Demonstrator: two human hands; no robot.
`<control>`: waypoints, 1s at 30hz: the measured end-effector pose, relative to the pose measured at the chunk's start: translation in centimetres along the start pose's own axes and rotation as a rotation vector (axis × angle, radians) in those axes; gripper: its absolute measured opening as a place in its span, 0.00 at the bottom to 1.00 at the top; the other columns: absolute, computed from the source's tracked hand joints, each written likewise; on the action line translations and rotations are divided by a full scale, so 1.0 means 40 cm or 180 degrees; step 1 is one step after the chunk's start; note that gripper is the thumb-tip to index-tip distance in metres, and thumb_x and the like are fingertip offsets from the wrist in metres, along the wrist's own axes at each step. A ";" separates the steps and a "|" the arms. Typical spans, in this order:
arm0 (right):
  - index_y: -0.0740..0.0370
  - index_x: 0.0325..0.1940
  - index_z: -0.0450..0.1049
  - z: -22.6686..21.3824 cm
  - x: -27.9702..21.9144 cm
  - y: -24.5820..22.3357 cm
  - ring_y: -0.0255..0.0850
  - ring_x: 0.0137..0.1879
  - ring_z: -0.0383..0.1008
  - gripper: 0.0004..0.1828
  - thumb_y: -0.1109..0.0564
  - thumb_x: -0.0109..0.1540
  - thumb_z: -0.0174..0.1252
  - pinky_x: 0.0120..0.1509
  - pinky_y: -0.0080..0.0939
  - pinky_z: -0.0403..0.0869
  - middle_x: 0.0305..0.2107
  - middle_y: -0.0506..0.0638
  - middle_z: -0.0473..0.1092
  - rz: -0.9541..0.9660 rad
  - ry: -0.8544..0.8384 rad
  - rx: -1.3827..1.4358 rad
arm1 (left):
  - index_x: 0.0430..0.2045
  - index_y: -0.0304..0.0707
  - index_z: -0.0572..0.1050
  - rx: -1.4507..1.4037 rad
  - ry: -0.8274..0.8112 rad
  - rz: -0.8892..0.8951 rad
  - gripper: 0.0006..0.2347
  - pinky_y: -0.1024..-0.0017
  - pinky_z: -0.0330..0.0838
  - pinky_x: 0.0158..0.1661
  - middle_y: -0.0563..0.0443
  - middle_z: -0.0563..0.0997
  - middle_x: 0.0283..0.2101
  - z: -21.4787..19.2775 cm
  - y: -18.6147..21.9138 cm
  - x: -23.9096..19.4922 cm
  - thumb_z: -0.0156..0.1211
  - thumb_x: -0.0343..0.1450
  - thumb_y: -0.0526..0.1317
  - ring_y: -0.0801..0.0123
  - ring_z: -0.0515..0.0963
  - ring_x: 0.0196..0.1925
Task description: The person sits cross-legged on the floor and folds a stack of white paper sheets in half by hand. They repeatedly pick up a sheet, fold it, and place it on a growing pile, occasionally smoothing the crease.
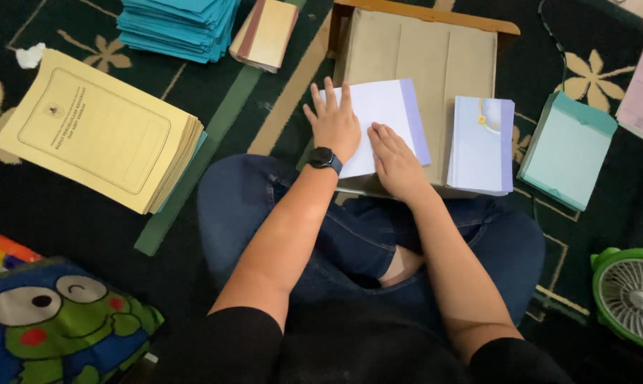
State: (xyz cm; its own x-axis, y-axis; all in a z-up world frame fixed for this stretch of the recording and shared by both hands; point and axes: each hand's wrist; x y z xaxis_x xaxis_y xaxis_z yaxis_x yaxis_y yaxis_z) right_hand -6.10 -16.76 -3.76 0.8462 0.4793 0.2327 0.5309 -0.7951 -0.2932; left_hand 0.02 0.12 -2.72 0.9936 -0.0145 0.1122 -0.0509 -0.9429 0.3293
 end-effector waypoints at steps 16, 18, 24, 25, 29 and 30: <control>0.53 0.83 0.47 0.045 0.188 0.096 0.54 0.83 0.43 0.33 0.52 0.73 0.41 0.82 0.59 0.48 0.78 0.54 0.47 0.0253 -0.0833 -0.0202 | 0.72 0.42 0.59 0.0101 0.0298 0.0085 0.24 0.29 0.34 0.70 0.32 0.47 0.78 0.055 -0.019 0.019 0.43 0.77 0.38 0.41 0.37 0.81; 0.55 0.82 0.50 0.086 0.124 0.123 0.58 0.80 0.49 0.32 0.57 0.71 0.40 0.79 0.64 0.53 0.76 0.58 0.51 0.0084 -0.0593 -0.0056 | 0.70 0.40 0.63 0.0197 0.0329 0.0162 0.25 0.28 0.44 0.68 0.31 0.54 0.76 0.076 -0.022 0.022 0.47 0.73 0.40 0.38 0.46 0.79; 0.51 0.80 0.56 -0.004 -0.033 0.030 0.54 0.81 0.50 0.32 0.53 0.69 0.46 0.80 0.62 0.51 0.76 0.53 0.52 0.0200 -0.0471 0.0350 | 0.73 0.39 0.56 0.0256 -0.0117 0.0130 0.27 0.24 0.40 0.67 0.29 0.50 0.77 0.049 -0.021 0.028 0.44 0.75 0.38 0.34 0.44 0.79; 0.51 0.80 0.56 -0.050 -0.033 0.026 0.54 0.81 0.50 0.32 0.53 0.69 0.46 0.80 0.62 0.51 0.76 0.53 0.52 0.0224 -0.0460 0.0335 | 0.73 0.39 0.56 0.0245 -0.0118 0.0158 0.27 0.24 0.40 0.67 0.29 0.50 0.77 0.039 -0.010 0.036 0.44 0.75 0.38 0.34 0.44 0.79; 0.62 0.70 0.67 -0.183 -0.079 0.052 0.63 0.70 0.63 0.25 0.57 0.69 0.52 0.75 0.61 0.60 0.62 0.65 0.68 0.0759 -0.0063 0.1866 | 0.76 0.42 0.46 -0.0052 -0.0218 -0.0043 0.29 0.26 0.31 0.69 0.28 0.42 0.78 -0.059 0.024 0.017 0.45 0.77 0.32 0.34 0.36 0.80; 0.61 0.68 0.69 -0.207 -0.094 0.073 0.61 0.64 0.72 0.22 0.56 0.69 0.53 0.69 0.59 0.68 0.56 0.62 0.73 0.1117 0.0237 0.1939 | 0.78 0.42 0.40 -0.0214 -0.0053 -0.0061 0.32 0.28 0.31 0.70 0.26 0.39 0.78 -0.103 0.034 0.009 0.46 0.78 0.27 0.33 0.34 0.80</control>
State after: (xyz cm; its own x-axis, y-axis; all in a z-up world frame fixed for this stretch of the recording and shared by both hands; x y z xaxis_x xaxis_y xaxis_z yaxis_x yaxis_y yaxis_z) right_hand -8.11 -23.98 2.19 0.9783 0.1888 0.0857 0.1761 -0.5383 -0.8242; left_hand -0.11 0.20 1.62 0.9960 -0.0028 0.0898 -0.0380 -0.9185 0.3936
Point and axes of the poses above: each hand's wrist, its own x-axis towards the middle knuckle, its own z-axis out of the palm, y = z × x
